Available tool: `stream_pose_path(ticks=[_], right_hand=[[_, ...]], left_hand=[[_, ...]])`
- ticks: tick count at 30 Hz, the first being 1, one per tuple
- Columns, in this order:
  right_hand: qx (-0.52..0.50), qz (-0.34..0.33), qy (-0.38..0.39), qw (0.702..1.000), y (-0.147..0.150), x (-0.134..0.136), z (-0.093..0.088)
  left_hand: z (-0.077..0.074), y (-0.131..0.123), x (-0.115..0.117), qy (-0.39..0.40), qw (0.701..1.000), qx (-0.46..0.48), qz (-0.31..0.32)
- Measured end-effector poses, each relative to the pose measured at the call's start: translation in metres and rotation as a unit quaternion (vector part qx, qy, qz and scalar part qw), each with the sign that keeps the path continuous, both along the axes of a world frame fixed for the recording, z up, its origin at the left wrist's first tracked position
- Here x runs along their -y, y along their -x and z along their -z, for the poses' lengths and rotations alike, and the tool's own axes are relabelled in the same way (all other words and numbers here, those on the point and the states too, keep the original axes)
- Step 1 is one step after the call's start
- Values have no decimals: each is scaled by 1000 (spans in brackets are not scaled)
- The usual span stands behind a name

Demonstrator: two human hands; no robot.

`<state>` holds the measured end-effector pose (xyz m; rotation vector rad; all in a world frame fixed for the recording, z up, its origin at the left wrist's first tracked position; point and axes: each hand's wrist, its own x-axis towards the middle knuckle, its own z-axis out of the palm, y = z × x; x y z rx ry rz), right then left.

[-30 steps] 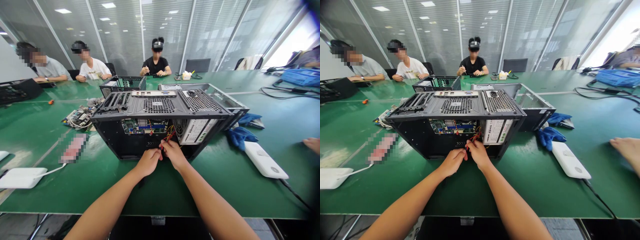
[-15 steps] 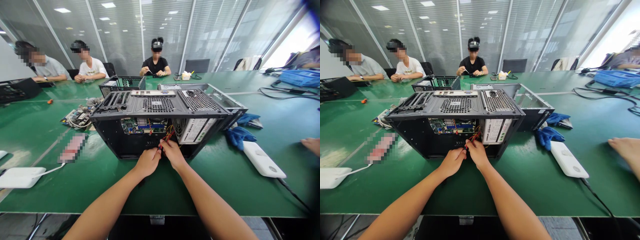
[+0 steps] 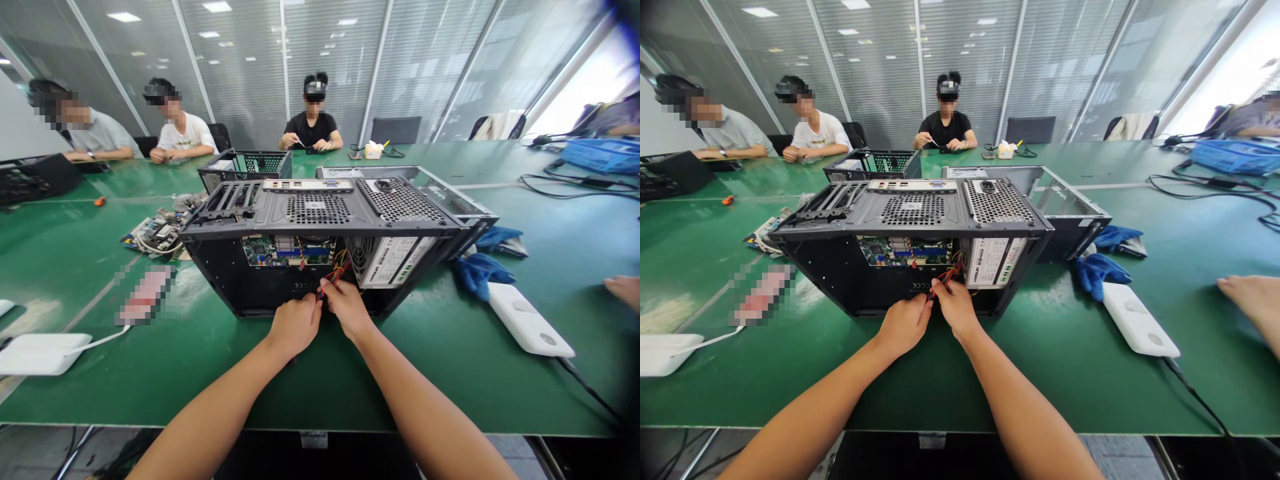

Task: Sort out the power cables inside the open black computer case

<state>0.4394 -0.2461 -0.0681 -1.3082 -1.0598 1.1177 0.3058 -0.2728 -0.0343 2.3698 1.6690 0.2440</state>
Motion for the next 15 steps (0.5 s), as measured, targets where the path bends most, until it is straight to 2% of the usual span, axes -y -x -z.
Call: stream_pose_path(ticks=[3, 6, 8, 11, 13, 15], right_hand=[[-3, -2, 1, 1000, -1, 0, 0], [-20, -9, 11, 1000, -1, 1, -3], [-36, -12, 26, 999, -1, 2, -6], [-61, -15, 48, 997, 0, 2, -10], [-74, -16, 52, 996, 0, 3, -11], [-78, -17, 53, 995, 0, 3, -12]], left_hand=[[0, 0, 0, -3, 1000, -9, -5], [0, 1, -3, 21, 995, 93, 6], [1, 2, -6, 71, 976, 203, 19], [3, 3, -10, 178, 929, 326, 5], [4, 4, -10, 218, 910, 353, -7], [4, 4, -10, 191, 922, 337, 6]])
